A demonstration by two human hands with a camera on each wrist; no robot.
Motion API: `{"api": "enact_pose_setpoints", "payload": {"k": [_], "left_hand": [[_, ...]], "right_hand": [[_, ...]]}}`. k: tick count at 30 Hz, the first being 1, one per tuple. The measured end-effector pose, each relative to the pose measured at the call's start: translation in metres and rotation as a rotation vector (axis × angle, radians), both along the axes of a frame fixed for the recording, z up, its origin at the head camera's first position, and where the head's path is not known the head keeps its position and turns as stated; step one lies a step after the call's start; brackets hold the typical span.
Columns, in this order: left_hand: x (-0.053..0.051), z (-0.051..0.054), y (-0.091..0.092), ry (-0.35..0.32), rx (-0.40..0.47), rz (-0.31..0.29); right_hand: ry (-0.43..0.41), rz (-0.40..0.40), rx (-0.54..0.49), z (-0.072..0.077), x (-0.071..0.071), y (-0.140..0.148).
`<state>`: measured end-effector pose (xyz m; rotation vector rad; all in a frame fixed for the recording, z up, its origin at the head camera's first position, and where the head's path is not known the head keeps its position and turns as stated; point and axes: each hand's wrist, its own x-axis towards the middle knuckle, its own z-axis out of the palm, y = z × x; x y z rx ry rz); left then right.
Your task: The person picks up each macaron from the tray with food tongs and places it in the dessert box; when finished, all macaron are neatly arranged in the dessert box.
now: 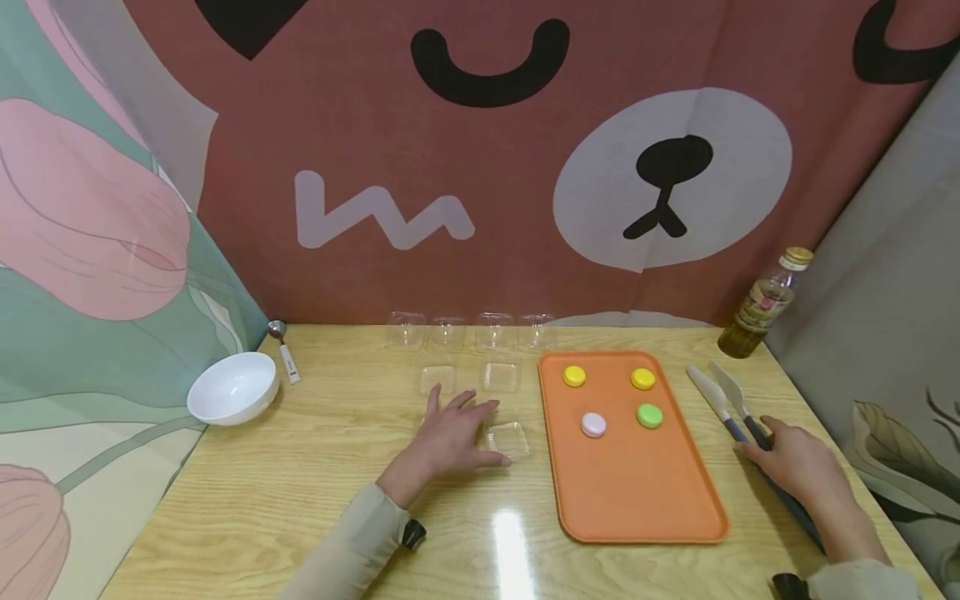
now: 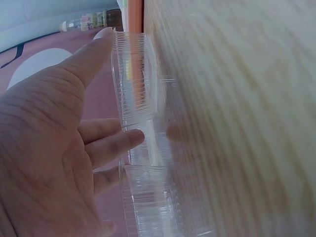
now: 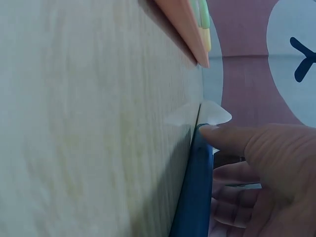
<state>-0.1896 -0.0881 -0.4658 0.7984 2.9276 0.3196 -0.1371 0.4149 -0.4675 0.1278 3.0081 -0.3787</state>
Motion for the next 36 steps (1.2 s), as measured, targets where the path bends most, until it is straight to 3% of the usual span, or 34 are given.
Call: {"api": "enact_pose_setpoints", "payload": {"k": [6,12,21,31,36], "left_hand": [[0.000,-0.001,-0.001,0.014,-0.018,0.005],[-0.002,-0.002,-0.001,0.017,-0.013,-0.001],[-0.005,-0.001,0.000,-0.032,-0.001,-0.005],[-0.007,0.000,0.000,-0.058,0.010,-0.007],[-0.008,-0.001,0.001,-0.072,0.021,-0.010]], "right_hand": [[-0.050,-0.031,0.007,-0.001,0.004,0.002],[0.001,-0.017,0.006,-0.003,0.006,0.003],[0.013,-0.012,0.016,-0.004,0.010,0.002],[0.192,-0.063,0.006,-0.009,0.013,0.005],[0.220,-0.100,-0.043,-0.013,0.013,0.013]]}}
